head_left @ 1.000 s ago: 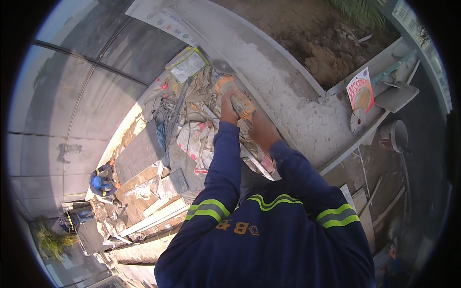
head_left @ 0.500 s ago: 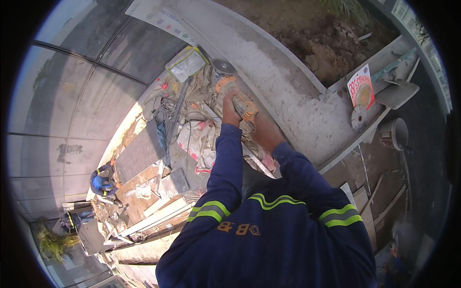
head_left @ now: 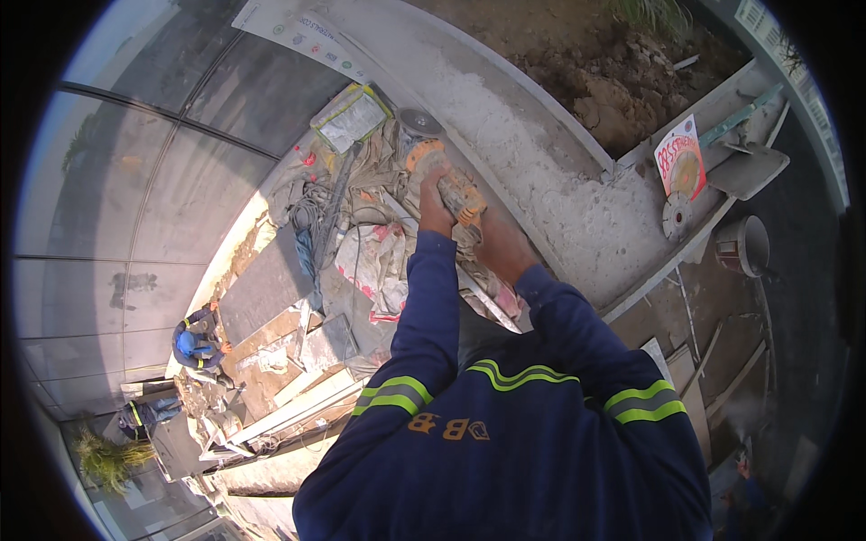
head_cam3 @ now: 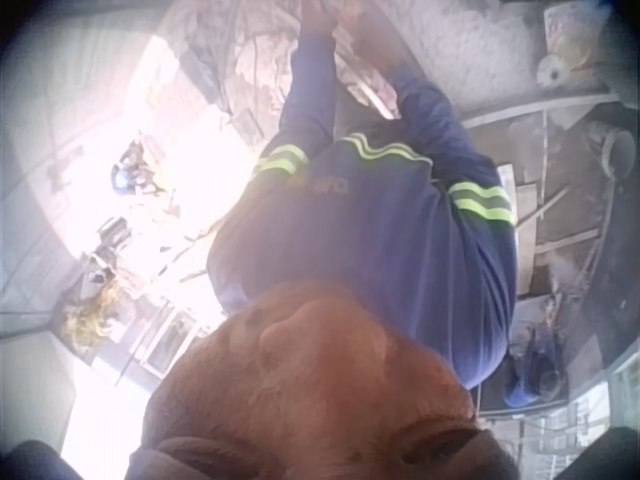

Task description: The person uses an angle grinder to smooth a concrete ledge at a construction site. The camera wearer holds the tool with both hands and moves it along the surface, generating dust. Other workers are visible nearby handling materials.

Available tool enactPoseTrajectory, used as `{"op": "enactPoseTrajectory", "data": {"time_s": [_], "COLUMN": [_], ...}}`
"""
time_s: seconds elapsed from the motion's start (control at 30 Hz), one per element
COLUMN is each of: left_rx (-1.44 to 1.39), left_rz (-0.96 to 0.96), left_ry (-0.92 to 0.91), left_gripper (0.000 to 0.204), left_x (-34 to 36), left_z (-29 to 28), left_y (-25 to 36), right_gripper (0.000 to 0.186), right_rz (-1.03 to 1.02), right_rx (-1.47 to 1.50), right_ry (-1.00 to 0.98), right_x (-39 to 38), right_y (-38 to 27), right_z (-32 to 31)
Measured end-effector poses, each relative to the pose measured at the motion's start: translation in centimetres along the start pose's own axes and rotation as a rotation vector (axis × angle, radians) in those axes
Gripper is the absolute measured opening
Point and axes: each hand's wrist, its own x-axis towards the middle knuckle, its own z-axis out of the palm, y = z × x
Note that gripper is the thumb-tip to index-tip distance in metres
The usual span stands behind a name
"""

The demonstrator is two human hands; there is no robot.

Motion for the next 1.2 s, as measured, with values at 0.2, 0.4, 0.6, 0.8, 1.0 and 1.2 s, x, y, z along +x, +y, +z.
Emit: {"op": "enactPoseTrajectory", "data": {"time_s": [0.2,0.4,0.6,0.8,1.0,1.2], "left_rx": [0.015,-0.006,-0.009,-0.033,-0.006,-0.013], "left_rz": [-0.028,-0.043,-0.004,0.01,0.009,-0.006], "left_ry": [0.051,0.022,-0.004,-0.011,0.002,0.03], "left_gripper": [0.032,0.032,0.031,0.03,0.03,0.03], "left_x": [1.0,2.6,0.4,0.2,-0.6,-0.4], "left_z": [0.7,0.0,0.8,-0.3,0.0,0.9], "left_y": [0.6,1.0,0.4,-0.5,-0.2,0.0], "right_gripper": [0.03,0.033,0.035,0.036,0.035,0.035], "right_rz": [-0.024,0.002,-0.021,-0.02,-0.011,0.016], "right_rx": [0.015,0.0,-0.005,0.015,0.002,0.0], "right_ry": [0.019,0.003,-0.008,-0.026,-0.011,-0.03], "right_x": [1.4,2.7,1.3,-0.5,-0.6,0.2], "right_y": [0.5,0.3,0.9,0.0,0.0,0.4], "right_z": [0.4,1.0,0.6,-0.4,-0.3,-0.1]}}
